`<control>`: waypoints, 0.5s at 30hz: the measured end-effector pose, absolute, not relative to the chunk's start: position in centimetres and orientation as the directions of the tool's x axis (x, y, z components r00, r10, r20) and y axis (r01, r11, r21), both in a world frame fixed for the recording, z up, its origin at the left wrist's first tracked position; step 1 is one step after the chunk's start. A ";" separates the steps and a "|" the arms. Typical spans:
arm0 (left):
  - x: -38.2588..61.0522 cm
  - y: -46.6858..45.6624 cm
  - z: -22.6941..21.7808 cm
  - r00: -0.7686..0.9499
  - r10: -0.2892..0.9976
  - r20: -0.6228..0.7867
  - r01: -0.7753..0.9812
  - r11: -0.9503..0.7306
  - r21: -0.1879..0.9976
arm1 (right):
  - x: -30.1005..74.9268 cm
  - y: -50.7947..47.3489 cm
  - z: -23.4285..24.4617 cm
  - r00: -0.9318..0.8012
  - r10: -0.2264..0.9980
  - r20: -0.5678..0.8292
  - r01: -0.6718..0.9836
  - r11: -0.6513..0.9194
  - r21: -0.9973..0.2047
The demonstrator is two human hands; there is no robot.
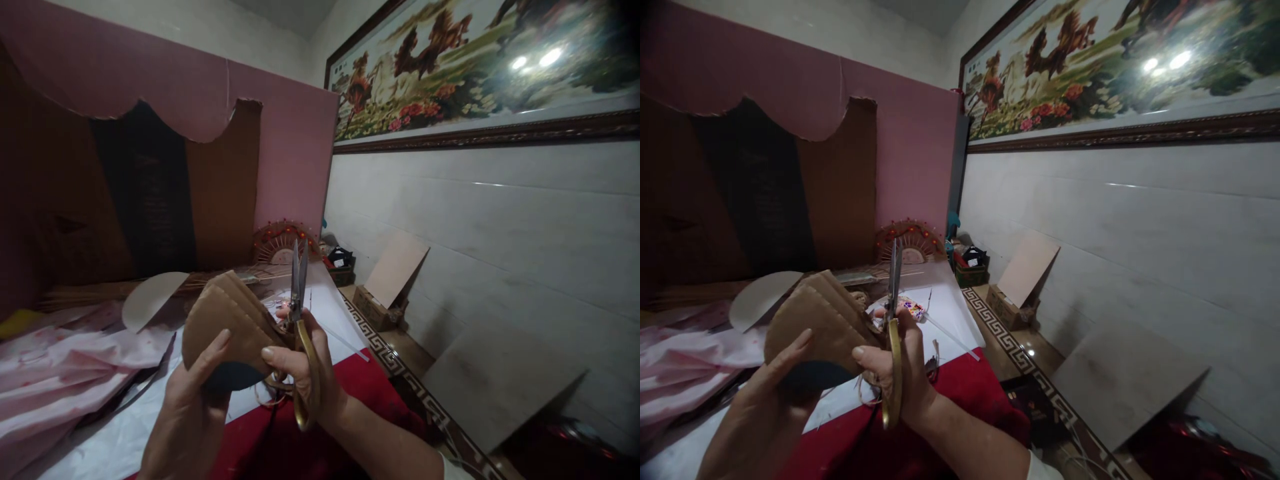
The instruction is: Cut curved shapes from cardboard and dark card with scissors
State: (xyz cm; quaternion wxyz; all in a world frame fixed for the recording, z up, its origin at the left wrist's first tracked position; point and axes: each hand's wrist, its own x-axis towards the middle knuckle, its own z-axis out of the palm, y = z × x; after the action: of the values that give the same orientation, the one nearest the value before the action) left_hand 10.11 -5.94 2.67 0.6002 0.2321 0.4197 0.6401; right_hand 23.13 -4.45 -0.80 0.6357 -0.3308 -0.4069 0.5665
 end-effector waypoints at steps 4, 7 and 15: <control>9.8 -5.7 2.0 -0.201 0.976 -0.087 -0.494 -0.024 0.869 | 22.5 -4.7 -0.9 -0.023 0.983 0.183 -0.513 0.145 -0.846; 9.5 -5.4 1.7 -0.199 0.979 -0.041 -0.454 -0.056 0.889 | 22.2 -4.8 -1.1 -0.048 0.975 0.216 -0.548 0.155 -0.822; 8.6 -4.6 2.6 -0.132 0.988 -0.083 -0.420 0.020 0.907 | 22.3 -5.1 -0.7 -0.024 0.971 0.240 -0.361 0.215 -0.908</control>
State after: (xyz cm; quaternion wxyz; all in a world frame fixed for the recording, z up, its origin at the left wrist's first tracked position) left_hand 8.63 -4.60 2.61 0.5703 0.3300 0.4299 0.6173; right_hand 22.29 -5.06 -0.70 0.6196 -0.3223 -0.4730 0.5372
